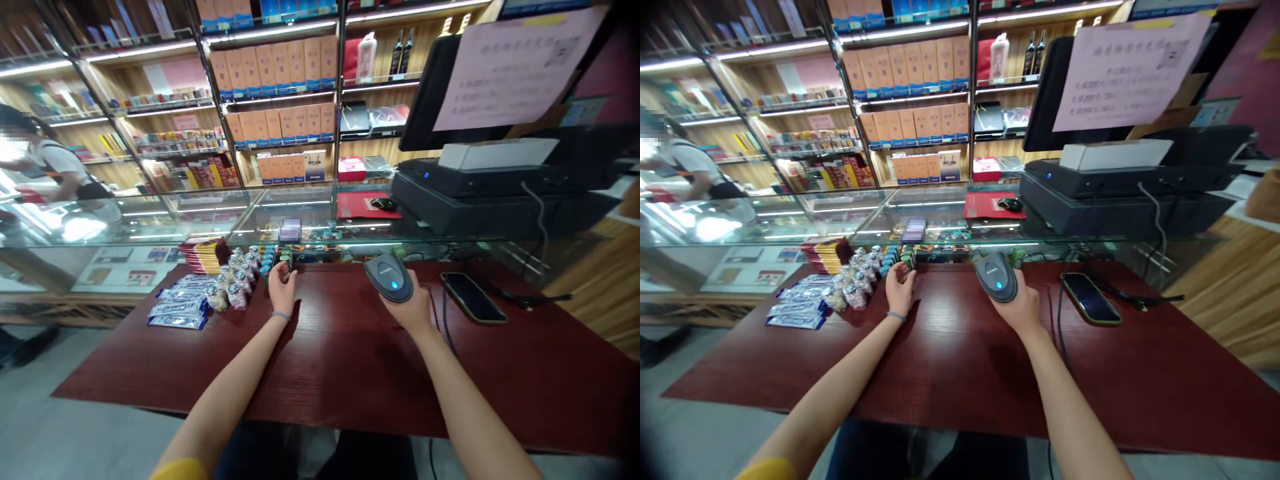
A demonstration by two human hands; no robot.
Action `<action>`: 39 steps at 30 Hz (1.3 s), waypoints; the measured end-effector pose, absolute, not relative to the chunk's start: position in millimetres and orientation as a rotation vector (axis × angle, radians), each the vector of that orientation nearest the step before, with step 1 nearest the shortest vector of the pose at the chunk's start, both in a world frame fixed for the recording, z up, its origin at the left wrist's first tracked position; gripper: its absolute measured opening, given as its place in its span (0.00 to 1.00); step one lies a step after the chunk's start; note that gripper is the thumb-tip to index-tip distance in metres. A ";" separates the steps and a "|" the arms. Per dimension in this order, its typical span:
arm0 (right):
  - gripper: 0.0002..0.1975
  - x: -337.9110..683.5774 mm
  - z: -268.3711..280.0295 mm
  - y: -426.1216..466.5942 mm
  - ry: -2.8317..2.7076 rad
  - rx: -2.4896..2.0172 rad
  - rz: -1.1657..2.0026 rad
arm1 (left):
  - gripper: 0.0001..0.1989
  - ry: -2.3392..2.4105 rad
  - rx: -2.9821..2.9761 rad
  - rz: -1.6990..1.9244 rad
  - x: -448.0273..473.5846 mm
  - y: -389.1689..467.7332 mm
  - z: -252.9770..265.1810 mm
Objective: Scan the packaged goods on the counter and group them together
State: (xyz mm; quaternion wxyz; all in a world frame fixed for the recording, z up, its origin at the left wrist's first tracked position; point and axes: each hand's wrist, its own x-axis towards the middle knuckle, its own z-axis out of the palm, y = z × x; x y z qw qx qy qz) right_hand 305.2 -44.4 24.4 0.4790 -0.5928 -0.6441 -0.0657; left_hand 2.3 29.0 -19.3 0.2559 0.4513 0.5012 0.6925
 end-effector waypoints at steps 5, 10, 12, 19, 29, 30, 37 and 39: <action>0.21 292.1 11.4 -41.4 -1.700 -1.408 -0.169 | 0.23 1.437 1.316 1.862 -12.7 38.4 -32.4; 0.21 290.8 8.1 -38.8 -1.748 -1.372 -0.183 | 0.33 1.577 1.623 1.726 -10.5 44.6 -35.6; 0.21 291.5 8.8 -39.3 -1.766 -1.363 -0.175 | 0.39 1.640 1.674 1.638 -8.9 47.4 -36.0; 0.22 292.8 10.7 -41.9 -1.828 -1.343 -0.094 | 0.40 1.592 1.723 1.567 -8.4 55.2 -40.1; 0.20 291.7 11.3 -42.3 -1.804 -1.359 -0.100 | 0.22 1.554 1.718 1.633 -11.1 57.5 -43.0; 0.19 291.8 11.7 -42.5 -1.808 -1.360 -0.091 | 0.20 1.549 1.703 1.639 -11.3 57.8 -42.6; 0.21 290.9 15.2 -45.3 -1.826 -1.377 -0.066 | 0.17 1.242 1.405 1.700 -9.6 48.7 -33.6; 0.22 289.9 17.7 -47.1 -1.870 -1.381 -0.090 | 0.22 1.028 1.201 1.590 -7.9 44.8 -29.5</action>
